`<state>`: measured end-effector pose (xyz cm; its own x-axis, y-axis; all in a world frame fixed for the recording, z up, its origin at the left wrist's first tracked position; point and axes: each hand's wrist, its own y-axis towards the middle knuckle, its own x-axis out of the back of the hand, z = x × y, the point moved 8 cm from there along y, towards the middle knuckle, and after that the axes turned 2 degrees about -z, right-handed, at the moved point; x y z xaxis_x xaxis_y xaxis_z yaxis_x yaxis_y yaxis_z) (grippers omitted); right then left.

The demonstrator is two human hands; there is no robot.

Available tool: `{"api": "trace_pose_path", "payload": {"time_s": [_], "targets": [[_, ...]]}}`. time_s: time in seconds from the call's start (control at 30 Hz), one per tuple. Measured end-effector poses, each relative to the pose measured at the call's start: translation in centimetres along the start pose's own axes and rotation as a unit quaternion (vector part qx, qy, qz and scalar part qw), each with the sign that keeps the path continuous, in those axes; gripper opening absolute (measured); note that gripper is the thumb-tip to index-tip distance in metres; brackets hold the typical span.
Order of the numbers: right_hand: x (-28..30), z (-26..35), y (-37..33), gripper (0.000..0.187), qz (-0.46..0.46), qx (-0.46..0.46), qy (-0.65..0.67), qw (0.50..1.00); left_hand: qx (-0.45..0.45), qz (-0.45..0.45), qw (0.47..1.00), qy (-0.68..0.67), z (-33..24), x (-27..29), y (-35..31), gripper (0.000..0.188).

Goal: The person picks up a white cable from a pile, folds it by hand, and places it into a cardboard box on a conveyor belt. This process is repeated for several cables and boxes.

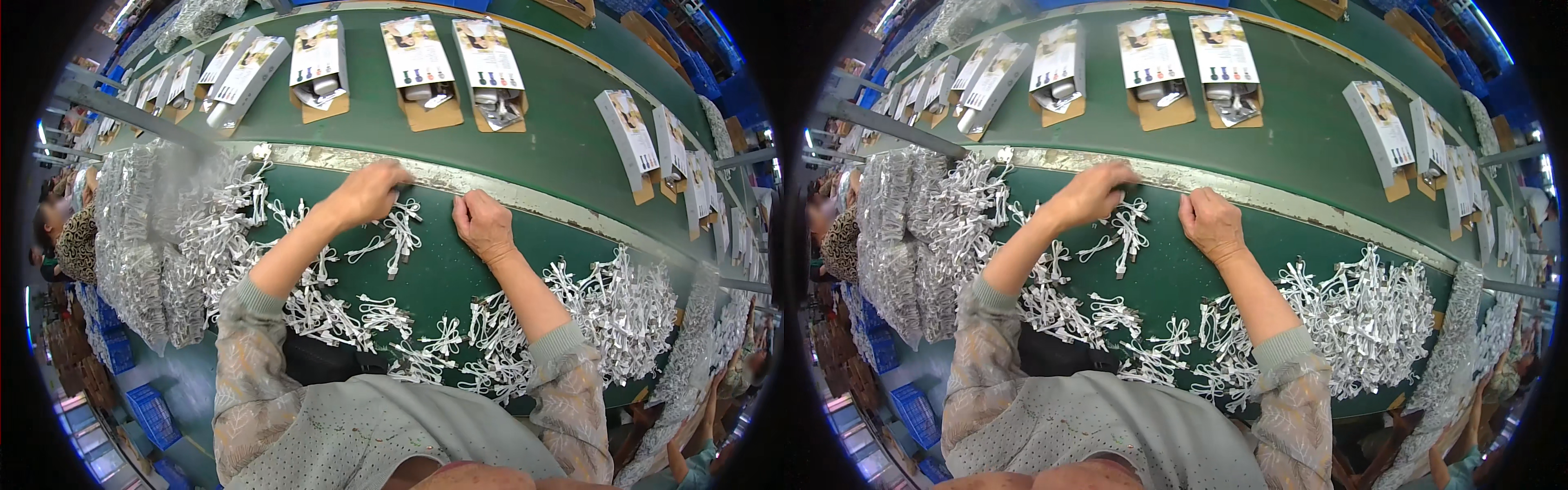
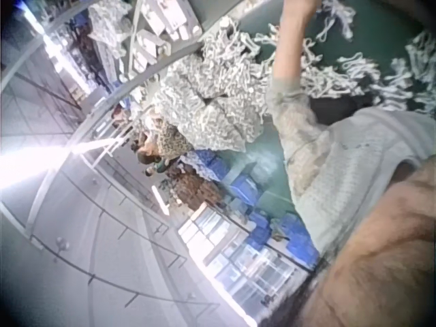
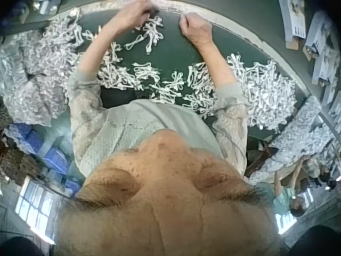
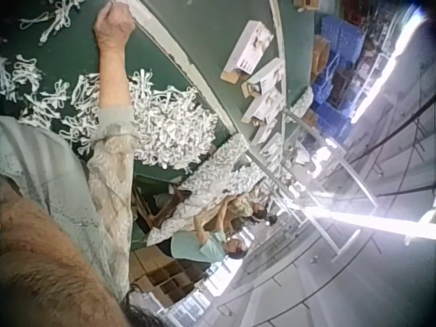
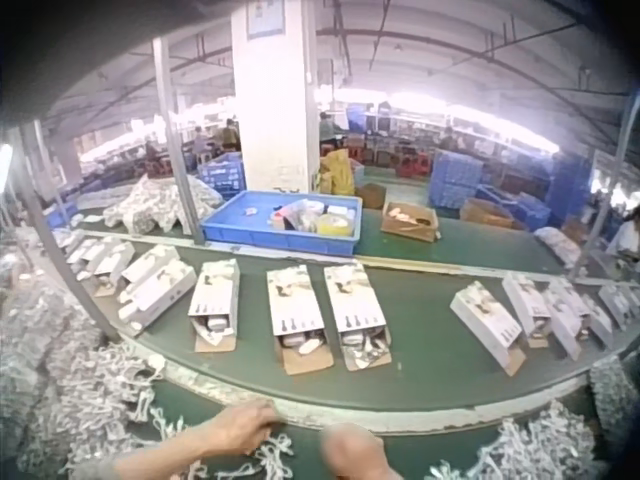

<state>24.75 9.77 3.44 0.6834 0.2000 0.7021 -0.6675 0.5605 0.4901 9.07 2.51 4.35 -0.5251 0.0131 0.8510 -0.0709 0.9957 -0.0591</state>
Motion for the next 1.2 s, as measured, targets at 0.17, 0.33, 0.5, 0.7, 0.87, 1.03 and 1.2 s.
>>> {"api": "trace_pose_path", "payload": {"time_s": [0.17,0.33,0.5,0.7,0.87,1.03,1.2], "targets": [[-0.4,0.1,-0.1,0.019,0.005,0.004,-0.014,1.0,0.033,-0.03,0.997,0.056,1.2,0.2,-3.7,0.012],[-0.5,-0.1,-0.1,0.019,0.014,0.005,-0.031,0.999,0.07,-0.021,0.996,0.045,1.5,-0.2,-4.2,0.009],[-0.2,0.3,0.2,0.019,0.002,0.006,-0.007,1.0,0.172,-0.185,0.967,0.011,4.5,4.5,-1.1,0.017],[-0.4,0.3,0.0,0.019,0.012,0.005,-0.024,1.0,0.215,-0.261,0.94,0.04,7.1,5.5,6.0,0.02],[-0.3,0.2,0.0,0.019,0.011,0.006,-0.021,1.0,0.283,-0.24,0.928,-0.004,7.9,4.9,7.0,0.022],[-0.3,0.3,0.1,0.019,0.012,0.008,-0.017,1.0,0.331,-0.234,0.912,-0.065,8.4,3.0,7.8,0.023],[-0.4,-0.2,-0.2,0.018,0.009,0.0,-0.019,1.0,0.171,-0.329,0.929,0.013,1.6,1.7,9.2,0.023]]}}
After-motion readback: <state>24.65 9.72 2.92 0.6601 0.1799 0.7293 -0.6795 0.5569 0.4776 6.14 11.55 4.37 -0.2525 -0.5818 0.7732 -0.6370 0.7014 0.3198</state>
